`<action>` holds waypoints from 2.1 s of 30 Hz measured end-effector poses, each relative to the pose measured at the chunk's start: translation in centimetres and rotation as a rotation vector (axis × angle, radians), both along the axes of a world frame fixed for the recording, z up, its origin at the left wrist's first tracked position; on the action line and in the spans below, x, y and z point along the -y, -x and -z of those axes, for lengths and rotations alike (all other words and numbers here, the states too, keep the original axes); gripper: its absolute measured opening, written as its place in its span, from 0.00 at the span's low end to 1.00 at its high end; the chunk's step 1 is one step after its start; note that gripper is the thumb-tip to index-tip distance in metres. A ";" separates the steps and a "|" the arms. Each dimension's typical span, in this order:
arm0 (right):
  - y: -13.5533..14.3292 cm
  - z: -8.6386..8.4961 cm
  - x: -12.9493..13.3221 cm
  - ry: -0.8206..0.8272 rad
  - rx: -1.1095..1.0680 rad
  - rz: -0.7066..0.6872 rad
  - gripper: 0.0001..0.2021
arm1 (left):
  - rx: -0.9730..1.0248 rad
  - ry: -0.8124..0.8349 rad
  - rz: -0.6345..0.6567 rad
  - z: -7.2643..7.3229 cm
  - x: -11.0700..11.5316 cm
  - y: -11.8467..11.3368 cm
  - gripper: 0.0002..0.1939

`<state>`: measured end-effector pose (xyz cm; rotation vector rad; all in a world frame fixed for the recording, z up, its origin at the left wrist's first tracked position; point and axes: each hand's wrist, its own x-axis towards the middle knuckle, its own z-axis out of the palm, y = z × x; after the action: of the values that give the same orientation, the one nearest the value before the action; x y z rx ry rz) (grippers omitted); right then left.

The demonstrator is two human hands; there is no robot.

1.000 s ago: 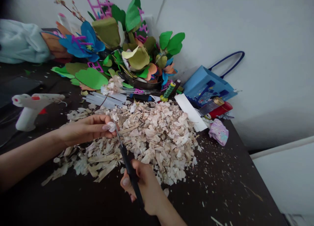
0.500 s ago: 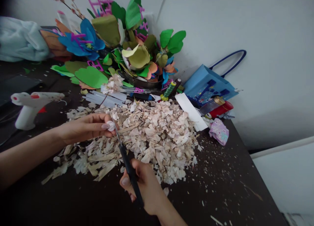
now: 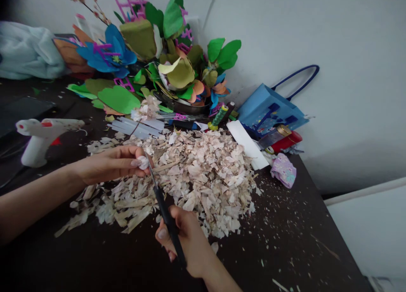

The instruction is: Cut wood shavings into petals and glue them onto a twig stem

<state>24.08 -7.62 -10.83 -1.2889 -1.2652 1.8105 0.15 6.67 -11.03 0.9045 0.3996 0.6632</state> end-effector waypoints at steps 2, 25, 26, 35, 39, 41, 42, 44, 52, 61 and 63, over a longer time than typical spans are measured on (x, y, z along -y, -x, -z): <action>0.0 0.0 0.0 0.006 0.003 0.002 0.31 | 0.002 0.000 0.001 0.0 0.0 0.1 0.04; -0.1 0.0 0.0 0.008 0.012 -0.012 0.31 | -0.027 0.008 0.047 -0.2 -0.5 0.6 0.05; -0.2 0.1 0.1 -0.013 0.015 -0.012 0.31 | -0.031 0.007 0.046 -0.2 -0.5 0.6 0.05; -0.1 -0.2 0.1 -0.061 0.037 -0.049 0.31 | -0.004 -0.001 0.027 -0.1 -0.3 0.3 0.04; 0.0 -0.4 0.0 -0.047 0.054 -0.038 0.32 | -0.008 -0.002 0.018 0.0 -0.3 0.3 0.05; 0.0 -0.4 0.0 -0.041 0.057 -0.026 0.31 | -0.020 -0.003 0.010 0.0 -0.2 0.2 0.05; 0.0 -0.3 0.1 -0.040 0.059 -0.020 0.31 | -0.025 -0.002 0.008 -0.1 -0.2 0.2 0.05; 0.0 -0.1 0.1 -0.039 0.057 -0.016 0.31 | -0.025 0.006 0.003 -0.1 -0.2 0.1 0.06; -0.1 -0.1 -0.1 -0.039 0.076 -0.012 0.30 | -0.008 0.018 0.009 0.1 -0.3 0.1 0.06; -0.2 0.1 0.0 -0.030 0.037 -0.001 0.30 | -0.011 0.019 0.007 0.1 -0.3 0.1 0.06; -0.2 0.1 0.0 -0.035 0.038 -0.001 0.30 | -0.014 0.026 0.006 0.0 -0.3 0.1 0.07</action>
<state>24.23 -7.58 -10.94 -1.3093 -1.3121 1.7646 0.07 6.95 -11.07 0.8859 0.4169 0.6451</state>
